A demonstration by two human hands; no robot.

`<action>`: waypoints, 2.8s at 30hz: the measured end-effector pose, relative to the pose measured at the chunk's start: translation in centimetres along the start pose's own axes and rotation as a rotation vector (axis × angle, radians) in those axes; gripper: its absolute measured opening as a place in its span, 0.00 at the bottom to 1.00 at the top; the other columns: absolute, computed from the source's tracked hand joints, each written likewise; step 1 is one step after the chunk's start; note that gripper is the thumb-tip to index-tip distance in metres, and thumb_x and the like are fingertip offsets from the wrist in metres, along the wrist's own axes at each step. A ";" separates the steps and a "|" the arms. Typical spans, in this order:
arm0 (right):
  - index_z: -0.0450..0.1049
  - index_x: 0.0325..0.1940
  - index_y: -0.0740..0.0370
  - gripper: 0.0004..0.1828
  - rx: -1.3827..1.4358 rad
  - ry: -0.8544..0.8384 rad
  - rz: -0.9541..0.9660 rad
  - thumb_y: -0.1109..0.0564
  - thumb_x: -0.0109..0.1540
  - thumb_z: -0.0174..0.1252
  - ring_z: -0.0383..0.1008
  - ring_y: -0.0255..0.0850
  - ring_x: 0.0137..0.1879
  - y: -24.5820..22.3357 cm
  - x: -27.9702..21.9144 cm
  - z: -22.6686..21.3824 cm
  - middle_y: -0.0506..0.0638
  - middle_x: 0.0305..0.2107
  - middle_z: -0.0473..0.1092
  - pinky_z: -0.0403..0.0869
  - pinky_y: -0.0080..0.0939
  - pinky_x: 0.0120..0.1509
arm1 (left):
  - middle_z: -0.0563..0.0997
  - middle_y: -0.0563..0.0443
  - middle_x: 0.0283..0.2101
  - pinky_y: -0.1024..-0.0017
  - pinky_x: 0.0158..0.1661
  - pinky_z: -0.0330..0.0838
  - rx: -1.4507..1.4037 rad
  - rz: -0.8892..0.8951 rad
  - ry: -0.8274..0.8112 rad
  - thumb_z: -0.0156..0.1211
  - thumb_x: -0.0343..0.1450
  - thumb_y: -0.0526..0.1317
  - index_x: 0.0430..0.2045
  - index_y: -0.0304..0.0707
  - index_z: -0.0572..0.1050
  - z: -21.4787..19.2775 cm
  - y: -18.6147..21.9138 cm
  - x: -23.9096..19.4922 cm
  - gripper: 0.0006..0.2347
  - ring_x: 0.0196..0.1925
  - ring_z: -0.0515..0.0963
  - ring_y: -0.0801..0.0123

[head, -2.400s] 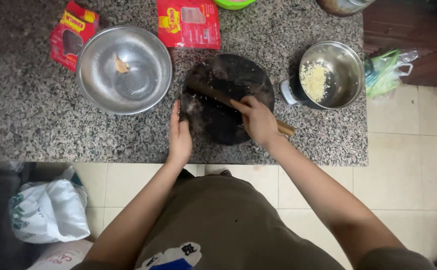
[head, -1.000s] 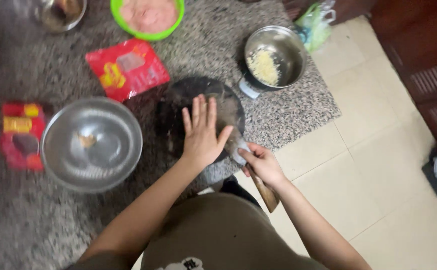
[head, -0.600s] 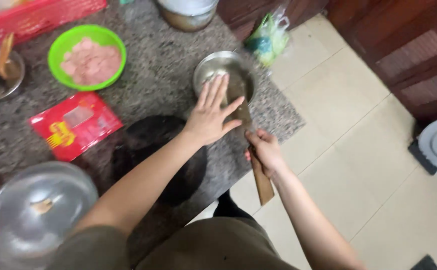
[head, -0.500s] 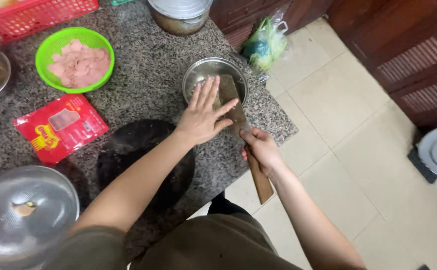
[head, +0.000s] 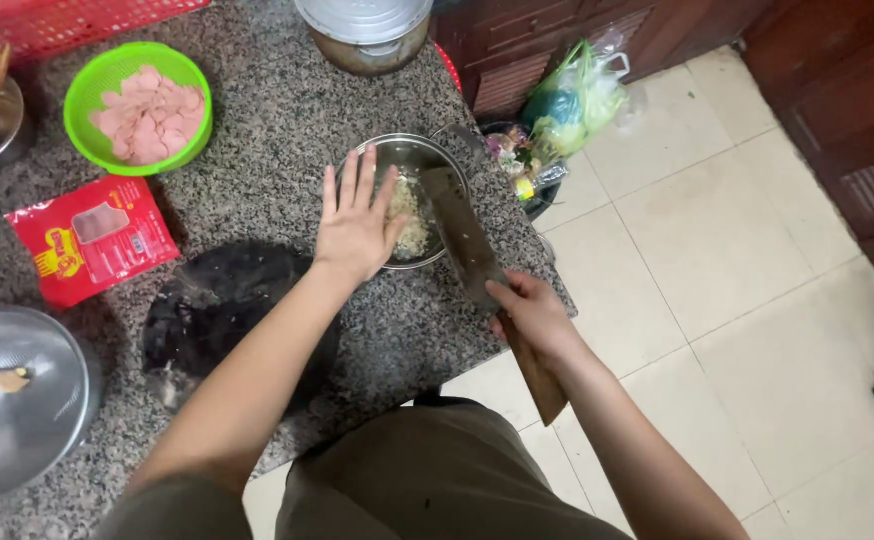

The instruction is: Peeling and slicing ginger on a cutting board.

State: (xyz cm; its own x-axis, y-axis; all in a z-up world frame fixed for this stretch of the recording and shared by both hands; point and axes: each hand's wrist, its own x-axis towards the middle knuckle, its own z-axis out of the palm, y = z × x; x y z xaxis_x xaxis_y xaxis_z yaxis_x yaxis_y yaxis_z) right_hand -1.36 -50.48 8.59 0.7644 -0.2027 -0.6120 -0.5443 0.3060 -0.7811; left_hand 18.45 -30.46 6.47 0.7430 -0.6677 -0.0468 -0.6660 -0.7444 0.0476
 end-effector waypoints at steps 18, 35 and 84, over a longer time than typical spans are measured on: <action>0.73 0.59 0.67 0.17 -0.062 -0.151 -0.056 0.60 0.67 0.53 0.67 0.33 0.24 -2.5 3.3 -1.8 0.47 0.25 0.68 0.66 0.35 0.26 | 0.33 0.38 0.79 0.47 0.72 0.29 0.249 -0.114 -0.204 0.49 0.67 0.28 0.75 0.39 0.38 -1.7 1.8 0.1 0.39 0.79 0.35 0.48; 0.79 0.56 0.58 0.15 -0.884 0.081 -0.951 0.63 0.64 0.59 0.77 0.43 0.32 -4.0 -0.3 2.1 0.54 0.41 0.75 0.75 0.38 0.34 | 0.67 0.48 0.68 0.55 0.68 0.55 -2.559 -0.396 -0.341 0.46 0.59 0.30 0.67 0.43 0.61 -1.0 -0.5 -2.7 0.34 0.70 0.65 0.55; 0.79 0.55 0.62 0.15 -0.926 0.002 -0.775 0.63 0.64 0.58 0.74 0.42 0.28 -2.6 1.8 2.1 0.52 0.35 0.76 0.71 0.40 0.30 | 0.54 0.41 0.76 0.52 0.72 0.55 -2.446 -0.117 -0.364 0.51 0.58 0.31 0.75 0.48 0.47 -2.3 -2.4 -6.2 0.43 0.77 0.60 0.53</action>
State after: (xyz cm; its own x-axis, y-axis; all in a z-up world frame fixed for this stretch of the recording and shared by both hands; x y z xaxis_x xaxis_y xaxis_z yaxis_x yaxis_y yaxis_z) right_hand 2.17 -49.69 9.83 0.9975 -0.0388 0.0588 0.0167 -0.6801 -0.7329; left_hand 15.60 -24.55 8.98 0.5465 -0.8113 -0.2076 0.7520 0.3664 0.5480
